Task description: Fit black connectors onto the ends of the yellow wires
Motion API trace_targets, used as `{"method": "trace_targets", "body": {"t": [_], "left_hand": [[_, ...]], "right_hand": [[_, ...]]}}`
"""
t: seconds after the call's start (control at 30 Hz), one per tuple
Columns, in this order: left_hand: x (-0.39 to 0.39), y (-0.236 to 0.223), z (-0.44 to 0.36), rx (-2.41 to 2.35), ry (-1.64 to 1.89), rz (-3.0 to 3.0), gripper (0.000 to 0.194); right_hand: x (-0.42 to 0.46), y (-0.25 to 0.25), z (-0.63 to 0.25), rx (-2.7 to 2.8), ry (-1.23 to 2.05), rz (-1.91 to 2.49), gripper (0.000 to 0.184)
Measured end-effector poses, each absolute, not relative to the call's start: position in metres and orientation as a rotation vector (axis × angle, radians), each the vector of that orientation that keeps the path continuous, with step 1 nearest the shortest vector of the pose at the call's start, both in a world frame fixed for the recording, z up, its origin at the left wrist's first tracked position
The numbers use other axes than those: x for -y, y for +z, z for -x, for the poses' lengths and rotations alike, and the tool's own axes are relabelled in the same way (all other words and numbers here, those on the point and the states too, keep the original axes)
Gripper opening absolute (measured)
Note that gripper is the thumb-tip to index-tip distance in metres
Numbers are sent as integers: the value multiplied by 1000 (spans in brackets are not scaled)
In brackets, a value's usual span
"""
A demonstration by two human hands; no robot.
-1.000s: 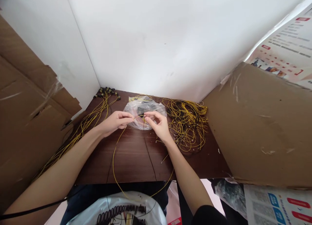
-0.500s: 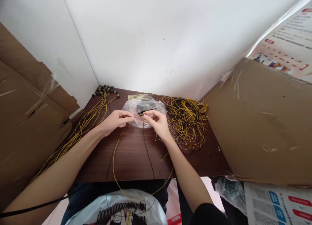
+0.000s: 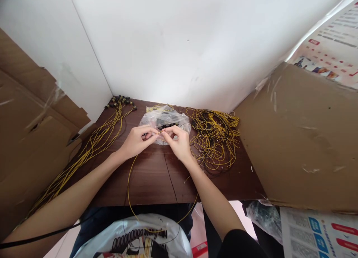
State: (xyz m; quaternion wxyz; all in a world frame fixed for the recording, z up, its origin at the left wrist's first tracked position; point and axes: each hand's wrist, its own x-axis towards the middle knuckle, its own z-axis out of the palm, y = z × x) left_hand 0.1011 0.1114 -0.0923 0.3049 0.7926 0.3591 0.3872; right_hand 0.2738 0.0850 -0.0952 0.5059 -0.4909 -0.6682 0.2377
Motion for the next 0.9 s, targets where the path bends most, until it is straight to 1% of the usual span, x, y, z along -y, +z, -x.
{"method": "trace_targets", "body": {"t": [0.1, 0.23, 0.43, 0.6, 0.7, 0.8, 0.9], "left_hand": [[-111, -93, -101, -938, 1067, -2120, 22], [-113, -94, -100, -921, 1089, -2047, 22], [-114, -93, -102, -927, 1040, -1871, 20], [-114, -92, -104, -930, 1023, -1837, 20], [-113, -90, -105, -935, 994, -1822, 21], [-112, -88, -104, -964, 990, -1747, 21], [-113, -85, -102, -974, 1056, -1613, 22]], "right_hand": [[-83, -94, -272, 1663, 515, 1193, 12], [-82, -93, -272, 1677, 542, 1164, 11], [-82, -92, -270, 1625, 658, 1135, 9], [-83, -94, -269, 1519, 812, 1123, 14], [-84, -96, -270, 1481, 847, 1138, 16], [-87, -98, -272, 1457, 824, 1156, 18], [-90, -100, -278, 1457, 644, 1186, 27]]}}
